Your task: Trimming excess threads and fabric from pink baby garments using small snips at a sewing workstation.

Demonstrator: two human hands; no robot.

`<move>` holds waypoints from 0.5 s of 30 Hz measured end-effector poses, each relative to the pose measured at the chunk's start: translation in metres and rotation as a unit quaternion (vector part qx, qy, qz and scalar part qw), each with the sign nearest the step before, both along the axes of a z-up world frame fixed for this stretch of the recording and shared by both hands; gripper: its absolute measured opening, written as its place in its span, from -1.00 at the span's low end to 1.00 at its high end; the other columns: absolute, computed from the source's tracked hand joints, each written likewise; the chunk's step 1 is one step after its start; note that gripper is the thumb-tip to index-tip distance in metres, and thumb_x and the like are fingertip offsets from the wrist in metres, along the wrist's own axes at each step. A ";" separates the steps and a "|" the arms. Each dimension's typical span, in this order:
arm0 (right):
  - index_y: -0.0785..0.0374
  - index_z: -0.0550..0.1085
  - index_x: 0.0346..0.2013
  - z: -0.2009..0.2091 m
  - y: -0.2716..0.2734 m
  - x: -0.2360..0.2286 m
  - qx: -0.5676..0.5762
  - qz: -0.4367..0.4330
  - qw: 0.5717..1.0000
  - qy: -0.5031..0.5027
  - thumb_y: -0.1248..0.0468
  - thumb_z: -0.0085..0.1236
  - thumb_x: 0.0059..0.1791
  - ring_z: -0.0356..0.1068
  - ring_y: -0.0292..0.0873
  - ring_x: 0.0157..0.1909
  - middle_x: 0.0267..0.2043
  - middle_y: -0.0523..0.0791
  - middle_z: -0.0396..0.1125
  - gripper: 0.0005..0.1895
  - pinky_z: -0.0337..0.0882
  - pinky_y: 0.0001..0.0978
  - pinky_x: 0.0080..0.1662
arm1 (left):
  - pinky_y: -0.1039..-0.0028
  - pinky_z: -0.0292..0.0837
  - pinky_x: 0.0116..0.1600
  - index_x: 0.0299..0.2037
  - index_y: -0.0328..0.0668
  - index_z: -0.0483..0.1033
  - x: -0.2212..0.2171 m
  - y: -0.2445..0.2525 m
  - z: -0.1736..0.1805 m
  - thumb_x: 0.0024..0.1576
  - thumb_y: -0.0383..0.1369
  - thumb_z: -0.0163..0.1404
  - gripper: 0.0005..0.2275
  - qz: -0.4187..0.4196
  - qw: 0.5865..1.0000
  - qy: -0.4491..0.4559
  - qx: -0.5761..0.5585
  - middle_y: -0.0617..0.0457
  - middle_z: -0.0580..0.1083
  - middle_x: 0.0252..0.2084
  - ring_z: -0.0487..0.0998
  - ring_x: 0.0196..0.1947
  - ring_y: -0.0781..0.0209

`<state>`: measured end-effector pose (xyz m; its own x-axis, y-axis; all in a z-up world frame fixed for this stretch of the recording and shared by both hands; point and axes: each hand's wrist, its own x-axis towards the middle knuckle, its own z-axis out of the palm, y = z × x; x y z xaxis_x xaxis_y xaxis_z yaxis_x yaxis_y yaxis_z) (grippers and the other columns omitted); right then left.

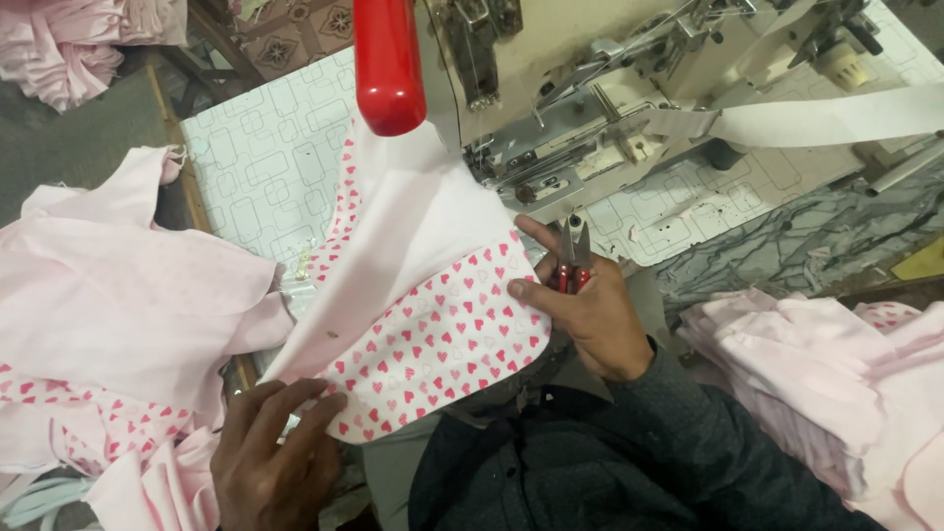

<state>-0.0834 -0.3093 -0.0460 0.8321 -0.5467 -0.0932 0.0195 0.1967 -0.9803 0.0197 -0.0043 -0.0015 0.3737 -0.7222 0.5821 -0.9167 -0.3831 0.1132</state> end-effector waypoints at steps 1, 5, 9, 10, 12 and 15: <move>0.12 0.36 -0.59 -0.003 0.000 0.000 0.033 0.004 0.999 -0.016 0.43 0.31 -0.13 0.43 -0.41 -0.12 0.46 0.00 0.27 -0.72 0.48 -0.48 -0.09 | 0.21 0.50 -0.09 -0.26 -0.17 0.60 0.000 0.000 0.001 -0.02 -0.74 -0.07 -0.72 0.004 1.000 -0.003 0.003 -0.04 0.55 -0.17 0.46 -0.25 -0.12; 0.39 0.55 0.06 -0.003 -0.004 -0.001 0.153 -0.002 0.988 0.026 0.48 0.32 -0.13 0.13 -0.36 -0.58 -0.13 -0.15 0.41 -0.56 0.23 -0.57 -0.57 | 0.21 0.53 -0.12 -0.27 -0.16 0.61 -0.003 -0.001 0.000 -0.01 -0.75 -0.07 -0.71 0.012 1.000 -0.006 -0.001 -0.02 0.56 -0.17 0.46 -0.27 -0.12; 0.20 0.30 0.45 0.001 -0.010 -0.001 0.263 0.063 0.962 0.032 0.38 0.24 -0.12 0.03 -0.42 -0.63 -0.39 -0.27 0.24 -0.20 -0.05 -0.62 -0.67 | 0.21 0.52 -0.08 -0.25 -0.14 0.59 -0.001 0.000 0.001 0.01 -0.73 -0.10 -0.71 -0.002 1.000 -0.005 -0.005 -0.03 0.56 -0.16 0.47 -0.26 -0.10; 0.20 0.30 0.45 0.000 -0.011 -0.001 0.302 0.076 0.950 0.033 0.40 0.22 -0.11 0.07 -0.43 -0.61 -0.29 -0.24 0.35 -0.21 -0.07 -0.64 -0.67 | 0.21 0.52 -0.06 -0.25 -0.13 0.59 -0.001 -0.001 0.002 0.05 -0.72 -0.10 -0.72 -0.010 1.000 -0.011 -0.007 -0.04 0.56 -0.16 0.48 -0.27 -0.09; 0.15 0.29 0.47 -0.010 -0.015 0.001 0.341 0.072 0.936 0.045 0.42 0.21 -0.12 0.08 -0.45 -0.63 -0.22 -0.22 0.39 -0.17 -0.06 -0.68 -0.69 | 0.18 0.54 -0.06 -0.24 -0.14 0.60 -0.004 0.001 0.003 0.09 -0.70 -0.08 -0.74 -0.004 1.000 -0.016 -0.002 -0.05 0.56 -0.16 0.49 -0.25 -0.14; 0.11 0.28 0.48 -0.019 -0.018 0.001 0.418 0.073 0.903 0.063 0.45 0.20 -0.14 0.11 -0.46 -0.62 -0.13 -0.19 0.42 -0.15 -0.04 -0.72 -0.71 | 0.14 0.55 -0.07 -0.23 -0.16 0.59 -0.006 0.001 0.009 0.13 -0.68 -0.09 -0.77 -0.009 1.000 -0.026 -0.001 -0.08 0.57 -0.16 0.49 -0.25 -0.18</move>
<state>-0.0820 -0.3277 -0.0646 0.8438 -0.1268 -0.5214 -0.1676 0.8608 -0.4806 0.0134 -0.0036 0.0077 0.3303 -0.7277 0.6011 -0.9281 -0.3664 0.0664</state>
